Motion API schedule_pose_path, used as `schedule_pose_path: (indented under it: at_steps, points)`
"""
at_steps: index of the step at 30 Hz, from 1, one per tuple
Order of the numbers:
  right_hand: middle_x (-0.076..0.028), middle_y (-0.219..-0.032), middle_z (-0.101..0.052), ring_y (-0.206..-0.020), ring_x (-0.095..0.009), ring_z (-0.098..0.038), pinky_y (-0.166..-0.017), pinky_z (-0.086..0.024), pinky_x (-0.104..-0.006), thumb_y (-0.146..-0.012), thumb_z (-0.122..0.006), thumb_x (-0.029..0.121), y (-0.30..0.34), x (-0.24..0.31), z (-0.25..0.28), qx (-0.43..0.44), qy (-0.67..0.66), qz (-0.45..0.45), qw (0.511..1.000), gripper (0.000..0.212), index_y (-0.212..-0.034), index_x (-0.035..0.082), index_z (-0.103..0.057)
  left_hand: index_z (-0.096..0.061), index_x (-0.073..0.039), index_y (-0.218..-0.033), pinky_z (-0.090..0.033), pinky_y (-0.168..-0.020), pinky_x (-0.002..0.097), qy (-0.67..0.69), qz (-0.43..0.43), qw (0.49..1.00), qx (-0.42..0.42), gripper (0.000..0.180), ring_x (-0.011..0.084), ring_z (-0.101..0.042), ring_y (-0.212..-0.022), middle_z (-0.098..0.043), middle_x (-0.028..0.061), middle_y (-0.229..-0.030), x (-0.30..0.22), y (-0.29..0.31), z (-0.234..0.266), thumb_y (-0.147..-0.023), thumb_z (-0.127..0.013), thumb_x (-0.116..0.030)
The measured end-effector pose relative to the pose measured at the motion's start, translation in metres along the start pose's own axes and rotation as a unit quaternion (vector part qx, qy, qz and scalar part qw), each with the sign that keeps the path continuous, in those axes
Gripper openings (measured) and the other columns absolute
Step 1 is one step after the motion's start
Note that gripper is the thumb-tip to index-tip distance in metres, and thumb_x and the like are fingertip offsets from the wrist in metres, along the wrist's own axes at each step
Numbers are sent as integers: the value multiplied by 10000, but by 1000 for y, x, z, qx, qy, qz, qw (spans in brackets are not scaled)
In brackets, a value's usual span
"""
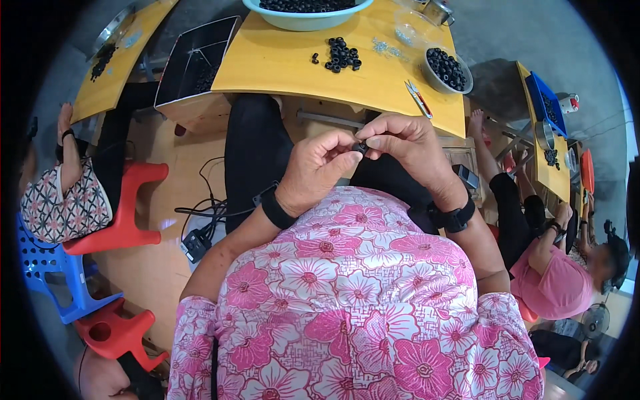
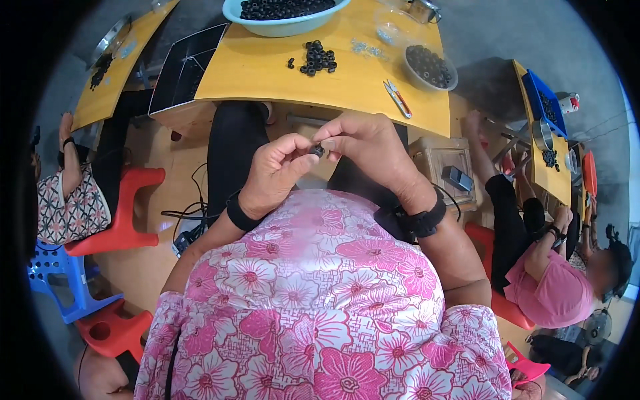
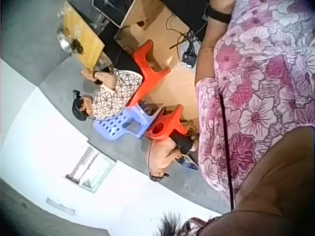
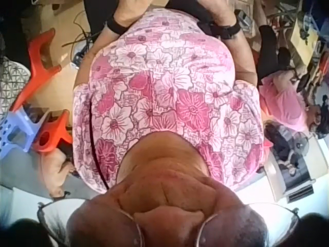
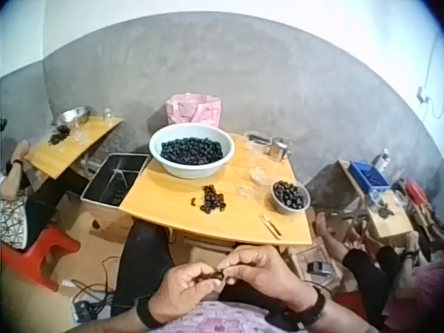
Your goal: Assembling small black plastic components by inserting small pins manually.
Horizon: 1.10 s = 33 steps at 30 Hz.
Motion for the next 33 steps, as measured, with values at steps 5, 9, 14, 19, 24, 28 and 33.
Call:
schedule_pose_path:
  at_steps: [5, 9, 14, 19, 24, 28, 33]
  points:
    - [-44, -787, -654, -664, -90, -602, -634, -497, -227, -853, -608, -20, 0, -1, 2, -18, 10, -2, 1000, 107, -933, -37, -677, -605, -6, -945, -399, -675, 180, 8, 4, 1000, -3, 94, 20, -470, -762, -554, -39, -826, 0, 0, -1, -876, -620, -68]
    - [-47, -787, -654, -666, -92, -600, -634, -496, -227, -852, -607, -23, -1, -1, 2, -13, 10, 5, 1000, 108, -932, -40, -677, -606, -6, -945, -402, -678, 179, 11, 5, 1000, -3, 93, 19, -474, -766, -559, -39, -829, 2, 0, 0, -876, -619, -67]
    - [-47, -783, -652, -670, -93, -599, -638, -496, -226, -853, -609, -20, -1, 0, 1, -12, 6, 1, 1000, 106, -931, -40, -678, -608, -7, -940, -395, -669, 175, 11, 15, 1000, -7, 88, 15, -468, -754, -556, -41, -826, 2, 0, 1, -875, -617, -66]
    - [-44, -780, -649, -668, -91, -597, -638, -496, -227, -854, -614, -14, -2, -1, 0, -10, -2, 1, 1000, 105, -934, -39, -679, -608, -6, -934, -392, -663, 175, -2, 13, 1000, -6, 91, 14, -465, -751, -552, -42, -819, 3, 0, 3, -874, -620, -74]
    - [-42, -779, -646, -665, -90, -595, -636, -495, -225, -854, -613, -14, -2, -2, -1, -5, 4, -5, 1000, 104, -932, -39, -679, -605, -4, -925, -389, -651, 176, -3, 7, 1000, -13, 93, 14, -460, -740, -546, -42, -808, 3, -1, 3, -872, -624, -78]
    - [-40, -780, -644, -659, -89, -596, -630, -497, -225, -850, -615, -19, -3, -2, -3, 5, 7, 4, 1000, 102, -930, -39, -676, -601, -3, -915, -375, -617, 174, -20, -4, 1000, -11, 93, 13, -450, -722, -539, -42, -797, 4, 0, 4, -868, -627, -79]
    - [-40, -770, -642, -655, -92, -602, -619, -501, -227, -836, -633, -22, -2, -6, 1, -12, 1, -22, 1000, 91, -918, -42, -666, -601, -1, -913, -365, -599, 174, -48, 0, 999, -15, 97, 12, -449, -714, -538, -41, -792, -2, 0, 5, -867, -628, -81]
Point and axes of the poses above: each hand's wrist, its own y-axis away from the middle knuckle, its own z-axis out of the back of the hand, x = y × z, the point moved 9 cm from there along -y, towards the middle knuckle
